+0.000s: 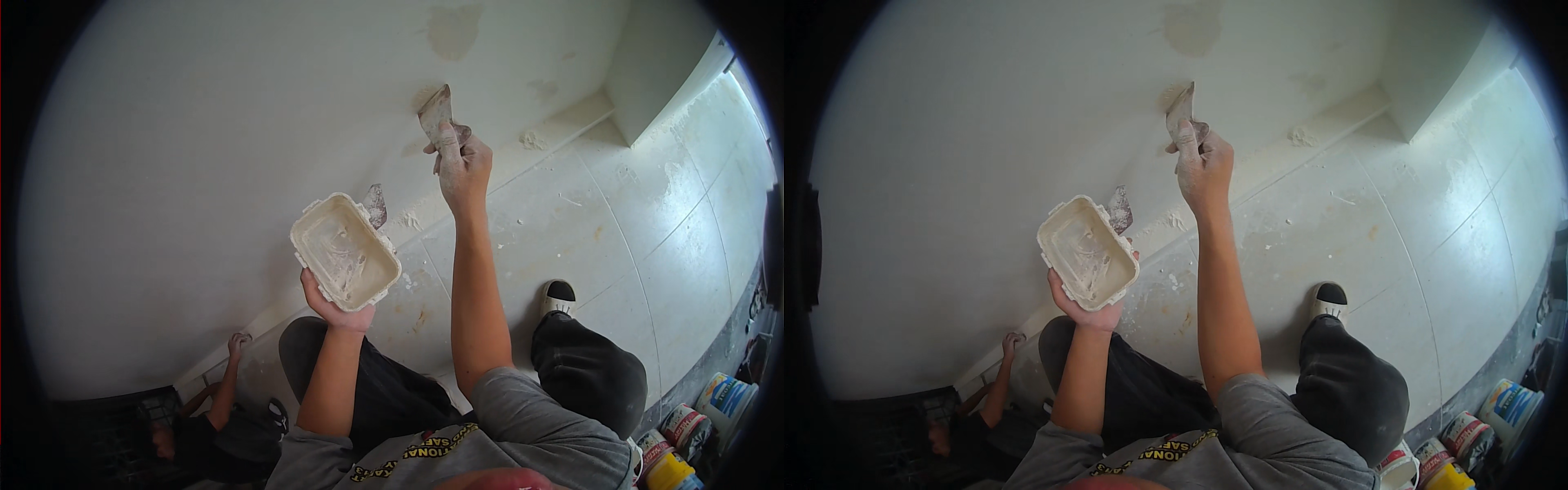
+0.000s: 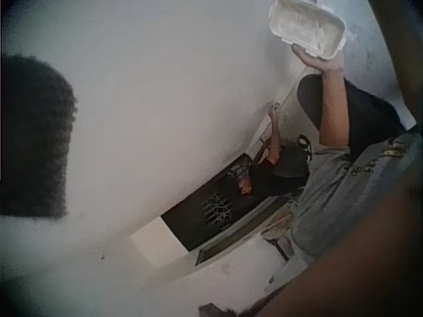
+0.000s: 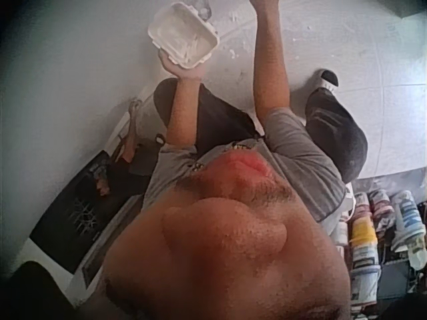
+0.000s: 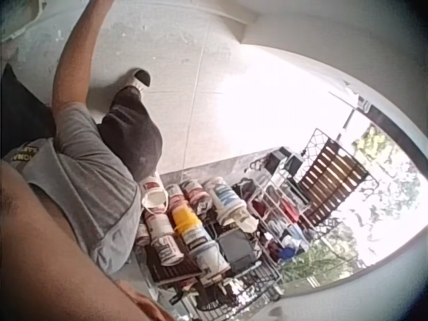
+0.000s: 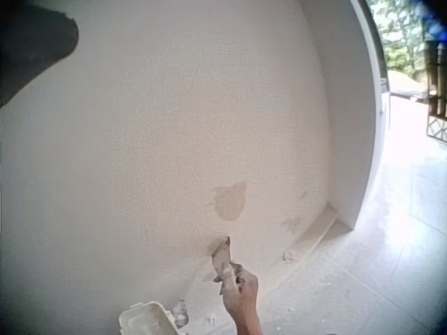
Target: The person applies putty from a container to a wall using a putty knife, smoothing it over holes or cracks.
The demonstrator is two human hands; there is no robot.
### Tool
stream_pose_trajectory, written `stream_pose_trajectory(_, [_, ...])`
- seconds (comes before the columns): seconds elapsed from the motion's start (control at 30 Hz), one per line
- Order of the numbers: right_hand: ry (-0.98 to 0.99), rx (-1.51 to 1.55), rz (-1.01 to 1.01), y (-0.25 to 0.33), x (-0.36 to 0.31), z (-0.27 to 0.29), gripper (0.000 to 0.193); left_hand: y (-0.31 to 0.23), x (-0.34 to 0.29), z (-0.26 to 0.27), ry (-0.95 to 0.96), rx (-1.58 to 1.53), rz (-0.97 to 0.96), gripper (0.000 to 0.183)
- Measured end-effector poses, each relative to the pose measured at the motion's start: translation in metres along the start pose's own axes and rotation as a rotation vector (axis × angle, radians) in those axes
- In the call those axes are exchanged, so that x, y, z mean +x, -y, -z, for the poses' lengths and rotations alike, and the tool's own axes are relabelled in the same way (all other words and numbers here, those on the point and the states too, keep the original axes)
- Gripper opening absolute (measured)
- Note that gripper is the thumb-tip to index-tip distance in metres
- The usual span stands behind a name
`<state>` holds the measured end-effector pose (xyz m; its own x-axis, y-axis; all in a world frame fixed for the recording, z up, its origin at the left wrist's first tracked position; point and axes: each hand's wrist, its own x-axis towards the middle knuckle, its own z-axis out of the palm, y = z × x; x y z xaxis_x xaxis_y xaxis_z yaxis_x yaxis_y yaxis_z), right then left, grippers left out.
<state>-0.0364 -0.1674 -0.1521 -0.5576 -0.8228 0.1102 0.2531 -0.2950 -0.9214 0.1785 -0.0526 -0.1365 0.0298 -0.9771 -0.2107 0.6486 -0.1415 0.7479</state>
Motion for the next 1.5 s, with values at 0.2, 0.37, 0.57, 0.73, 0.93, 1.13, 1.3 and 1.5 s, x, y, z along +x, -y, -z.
stream_pose_trajectory(0.2, [0.122, -0.05, 0.069, 0.006, 0.001, -0.012, 0.039, -0.001, -0.002, -0.005, 0.0, 0.028, -0.046, 0.08])
stream_pose_trajectory(0.37, [0.063, -0.025, 0.027, 0.006, -0.028, -0.003, 0.036, -0.003, -0.001, -0.005, 0.013, 0.008, -0.026, 0.078])
stream_pose_trajectory(0.57, [-0.065, 0.031, 0.016, -0.013, -0.026, 0.027, 0.032, -0.007, -0.005, -0.011, 0.056, -0.035, 0.022, 0.068])
stream_pose_trajectory(0.73, [-0.101, -0.02, -0.025, -0.005, -0.016, 0.029, 0.028, -0.008, -0.004, -0.008, 0.05, -0.025, 0.052, 0.065])
stream_pose_trajectory(0.93, [-0.021, -0.117, 0.048, -0.005, -0.004, 0.007, 0.029, -0.008, -0.005, -0.012, 0.013, -0.044, 0.074, 0.064])
stream_pose_trajectory(1.13, [0.035, -0.116, 0.111, 0.006, 0.011, -0.031, 0.029, -0.005, -0.003, -0.005, -0.016, -0.03, 0.046, 0.063])
stream_pose_trajectory(1.3, [0.132, -0.486, 0.395, 0.014, 0.008, -0.056, 0.021, -0.004, 0.001, 0.003, -0.015, 0.037, 0.009, 0.076])
stream_pose_trajectory(1.5, [0.28, -0.395, 0.373, 0.006, -0.035, -0.03, 0.022, -0.004, 0.0, -0.003, 0.043, 0.019, -0.01, 0.075])
